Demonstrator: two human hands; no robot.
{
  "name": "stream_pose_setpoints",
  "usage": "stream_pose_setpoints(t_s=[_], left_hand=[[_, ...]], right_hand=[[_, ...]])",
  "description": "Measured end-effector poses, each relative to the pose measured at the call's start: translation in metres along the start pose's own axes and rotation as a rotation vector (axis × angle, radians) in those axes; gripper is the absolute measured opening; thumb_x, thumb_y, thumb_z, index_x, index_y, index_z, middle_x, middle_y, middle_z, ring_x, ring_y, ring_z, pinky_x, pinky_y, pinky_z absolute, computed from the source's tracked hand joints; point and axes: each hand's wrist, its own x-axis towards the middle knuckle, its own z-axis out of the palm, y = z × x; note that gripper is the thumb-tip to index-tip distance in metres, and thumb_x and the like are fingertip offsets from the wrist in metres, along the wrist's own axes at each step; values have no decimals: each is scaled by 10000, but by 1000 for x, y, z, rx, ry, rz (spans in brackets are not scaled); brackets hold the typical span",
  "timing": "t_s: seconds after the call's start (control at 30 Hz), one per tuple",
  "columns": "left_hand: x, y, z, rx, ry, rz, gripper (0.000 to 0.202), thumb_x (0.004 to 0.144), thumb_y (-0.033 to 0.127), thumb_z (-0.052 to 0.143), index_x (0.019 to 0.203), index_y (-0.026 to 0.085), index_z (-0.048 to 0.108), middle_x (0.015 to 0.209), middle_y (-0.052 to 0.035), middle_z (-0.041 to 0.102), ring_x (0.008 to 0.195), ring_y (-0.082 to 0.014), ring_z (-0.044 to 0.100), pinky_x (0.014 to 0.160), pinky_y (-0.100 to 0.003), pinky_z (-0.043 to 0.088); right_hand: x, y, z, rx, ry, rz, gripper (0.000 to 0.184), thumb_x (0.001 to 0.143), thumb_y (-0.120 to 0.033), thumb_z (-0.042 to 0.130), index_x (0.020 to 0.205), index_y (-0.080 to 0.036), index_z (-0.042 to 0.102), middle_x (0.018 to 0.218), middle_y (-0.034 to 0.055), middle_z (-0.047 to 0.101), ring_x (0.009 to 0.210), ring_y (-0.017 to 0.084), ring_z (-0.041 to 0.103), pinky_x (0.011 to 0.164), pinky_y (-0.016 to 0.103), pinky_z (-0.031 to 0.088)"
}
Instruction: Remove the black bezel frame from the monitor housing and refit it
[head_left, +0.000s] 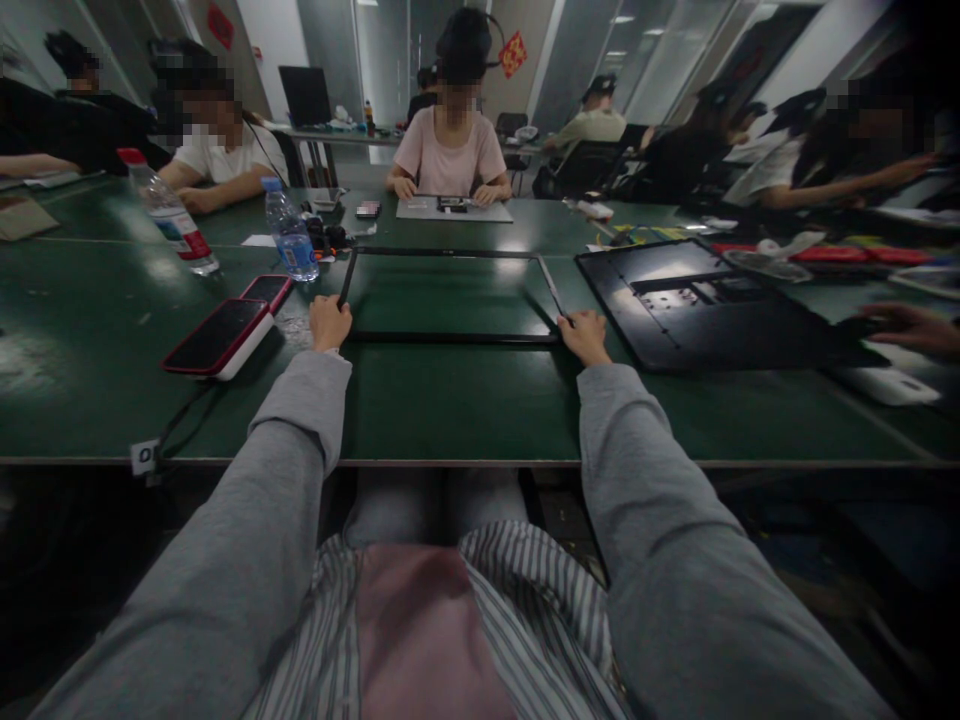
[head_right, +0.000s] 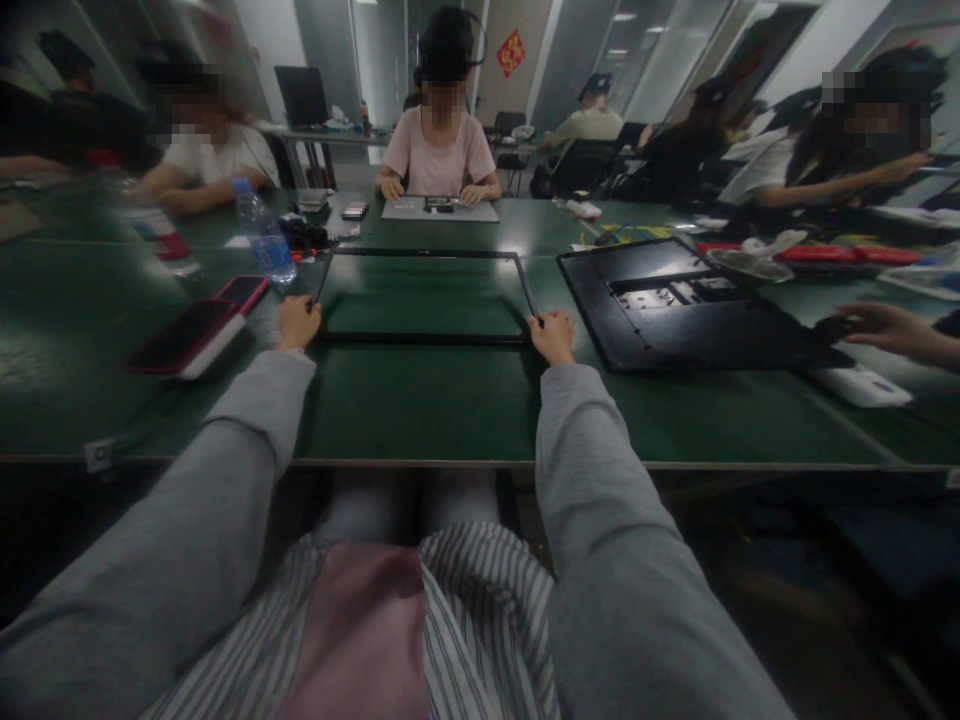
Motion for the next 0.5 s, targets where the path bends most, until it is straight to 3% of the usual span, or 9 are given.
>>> stream_pose_setpoints(t_s=[0.17, 0.33, 0.43, 0.5], left_hand=[[2, -5, 4, 77, -13, 26, 392, 987, 268, 526, 1245, 66, 742, 1323, -268, 673, 1325, -378, 572, 1166, -504, 414], [4, -9, 9, 139, -51, 35, 407, 973, 268, 527, 1243, 58, 748, 1340, -265, 682, 1333, -374, 564, 1181, -502, 398], [4, -8, 8, 122, -49, 27, 398, 968, 271, 525, 1232, 76, 749, 1347, -256, 680, 1331, -369, 560, 1178, -511, 399], [2, -6, 6, 117, -60, 16, 377, 958, 269, 531, 1203, 92, 756, 1333, -250, 684, 1309, -372, 567, 1169, -524, 406]], right_hand=[[-10, -7, -6, 3, -10, -8, 488, 1003, -505, 487, 1093, -127, 783, 1291, 243, 627, 1262, 391, 490, 1086, 570, 424], [-10, -22, -24, 1, 54, -12, 467, 1001, -310, 429, 1276, -85, 732, 1309, 233, 679, 1294, 346, 533, 1147, 546, 391], [-30, -66, -56, 115, 189, -55, 511, 1029, -334, 358, 1380, -142, 676, 1286, 200, 711, 1217, 301, 611, 1150, 537, 420], [-77, -109, -84, 234, 264, -152, 524, 1050, -511, 319, 1451, -358, 620, 1295, 101, 712, 1211, 300, 630, 1046, 581, 507]])
